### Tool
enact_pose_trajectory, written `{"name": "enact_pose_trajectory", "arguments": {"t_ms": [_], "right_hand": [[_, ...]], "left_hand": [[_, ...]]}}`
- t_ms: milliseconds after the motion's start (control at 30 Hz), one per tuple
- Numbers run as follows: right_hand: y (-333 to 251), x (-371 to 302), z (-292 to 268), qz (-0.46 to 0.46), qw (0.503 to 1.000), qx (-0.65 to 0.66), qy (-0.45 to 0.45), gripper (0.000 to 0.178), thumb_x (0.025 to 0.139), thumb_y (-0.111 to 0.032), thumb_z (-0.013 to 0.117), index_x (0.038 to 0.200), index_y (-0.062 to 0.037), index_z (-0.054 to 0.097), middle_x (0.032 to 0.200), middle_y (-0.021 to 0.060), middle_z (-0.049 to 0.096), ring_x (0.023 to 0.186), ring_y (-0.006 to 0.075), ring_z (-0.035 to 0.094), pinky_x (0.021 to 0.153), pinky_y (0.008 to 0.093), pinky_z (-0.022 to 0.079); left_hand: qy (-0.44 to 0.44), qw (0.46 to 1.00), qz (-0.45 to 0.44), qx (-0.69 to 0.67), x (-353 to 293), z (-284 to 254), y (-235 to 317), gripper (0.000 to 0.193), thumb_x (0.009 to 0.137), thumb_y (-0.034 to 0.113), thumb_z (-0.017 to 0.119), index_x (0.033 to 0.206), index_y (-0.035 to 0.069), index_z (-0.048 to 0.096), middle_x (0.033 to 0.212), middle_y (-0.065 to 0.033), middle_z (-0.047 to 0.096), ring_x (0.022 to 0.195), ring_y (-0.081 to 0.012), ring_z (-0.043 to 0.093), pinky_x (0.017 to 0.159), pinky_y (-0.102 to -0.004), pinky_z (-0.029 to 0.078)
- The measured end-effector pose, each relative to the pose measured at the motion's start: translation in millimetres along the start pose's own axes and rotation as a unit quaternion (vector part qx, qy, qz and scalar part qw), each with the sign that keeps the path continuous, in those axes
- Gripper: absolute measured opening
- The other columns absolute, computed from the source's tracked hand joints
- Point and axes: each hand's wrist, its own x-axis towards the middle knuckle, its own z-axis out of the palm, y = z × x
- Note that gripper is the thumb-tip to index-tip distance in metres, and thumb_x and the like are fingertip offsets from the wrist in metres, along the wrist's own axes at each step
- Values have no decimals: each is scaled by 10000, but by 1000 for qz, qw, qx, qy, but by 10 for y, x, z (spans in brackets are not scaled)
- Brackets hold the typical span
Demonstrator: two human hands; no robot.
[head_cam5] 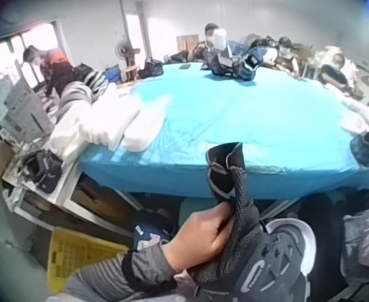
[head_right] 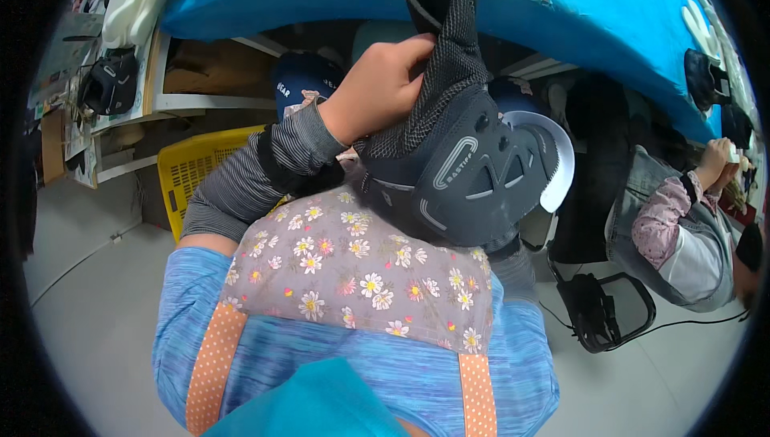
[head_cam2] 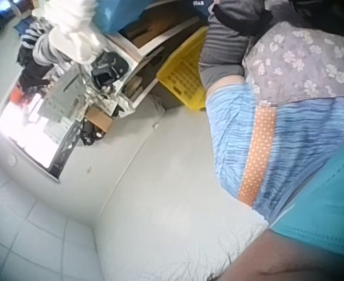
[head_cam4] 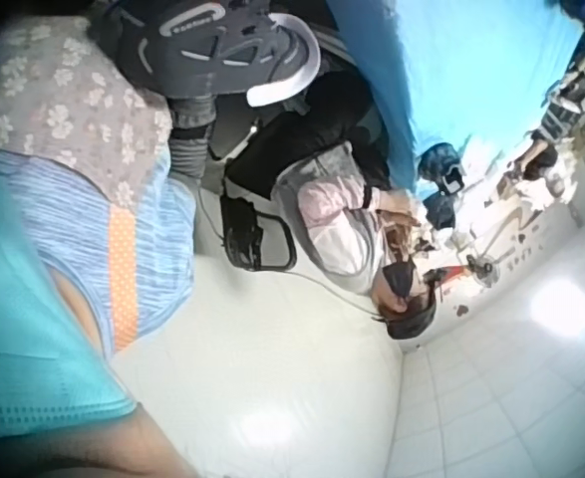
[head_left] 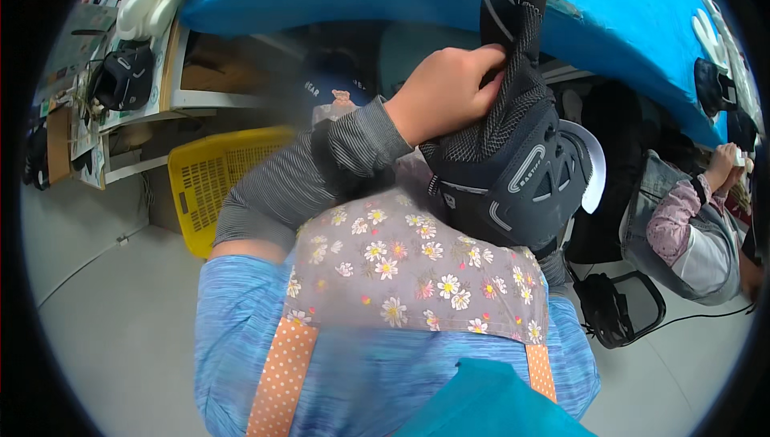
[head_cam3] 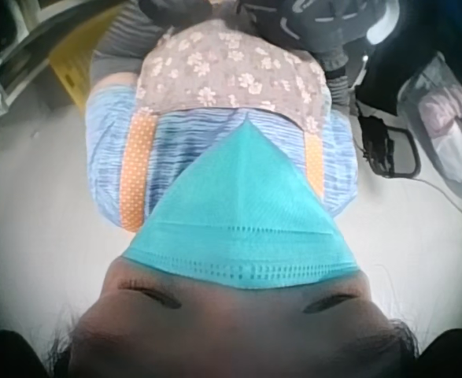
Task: The person manually fits and smooths a white foam interior lining into the black mesh upper of a shoe. They pull the lining through the opening, align the edges by hand, and press down on the interior materials to ensure a snug fit.
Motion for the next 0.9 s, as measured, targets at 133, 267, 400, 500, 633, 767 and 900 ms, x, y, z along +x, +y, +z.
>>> {"name": "enact_pose_trajectory", "arguments": {"t_ms": [133, 267, 400, 500, 633, 767, 900], "right_hand": [[37, 57, -8, -5, 1000, 5, 2, 441, 1029, -206, 481, 1410, 17, 482, 1362, 163, 575, 1232, 262, 565, 1074, 402, 445], [46, 86, -13, -2, 1000, 0, 1, 439, 1029, -202, 481, 1409, 17, 481, 1362, 161, 574, 1233, 259, 563, 1073, 400, 444], [62, 62, -26, 0, 1000, -10, 2, 436, 1030, -198, 481, 1409, 17, 481, 1361, 159, 574, 1234, 256, 561, 1073, 398, 443], [29, 17, -33, 3, 1000, -13, -2, 434, 1030, -195, 481, 1409, 16, 480, 1360, 157, 573, 1235, 254, 560, 1072, 397, 442], [67, -25, -82, 6, 1000, -15, 0, 431, 1030, -191, 481, 1409, 16, 479, 1360, 155, 573, 1235, 252, 557, 1071, 395, 442], [26, -35, -97, 12, 1000, -23, -6, 429, 1031, -187, 480, 1409, 15, 478, 1359, 153, 572, 1236, 249, 555, 1071, 394, 441], [38, -64, -109, 14, 1000, -27, -3, 426, 1031, -183, 480, 1408, 15, 477, 1358, 151, 572, 1237, 247, 553, 1070, 392, 440]], "left_hand": [[11, 1000, -7, -13, -85, 51, -83, 238, 932, 169, 649, 1048, -36, 616, 916, -254, 669, 823, -424, 662, 694, -383, 524], [35, 997, -29, -63, -110, 97, -52, 238, 957, 183, 647, 1013, -45, 604, 856, -205, 662, 718, -332, 644, 669, -331, 510], [29, 998, -42, -46, -65, 72, 64, 229, 955, 185, 646, 1003, -37, 610, 832, -183, 660, 658, -288, 621, 619, -322, 493], [50, 997, -32, -59, -99, 60, 112, 245, 934, 214, 660, 984, -22, 617, 811, -198, 649, 639, -311, 617, 577, -330, 477], [51, 997, -48, -42, -106, 105, 71, 238, 922, 203, 655, 992, -21, 619, 827, -219, 661, 703, -371, 646, 610, -374, 497], [7, 997, -64, 37, -121, 123, 97, 221, 875, 180, 654, 990, -8, 632, 856, -228, 679, 794, -420, 659, 694, -452, 527], [-46, 992, -68, 101, -107, 129, 129, 226, 807, 181, 676, 961, 19, 643, 848, -216, 684, 808, -411, 666, 723, -475, 542]]}}
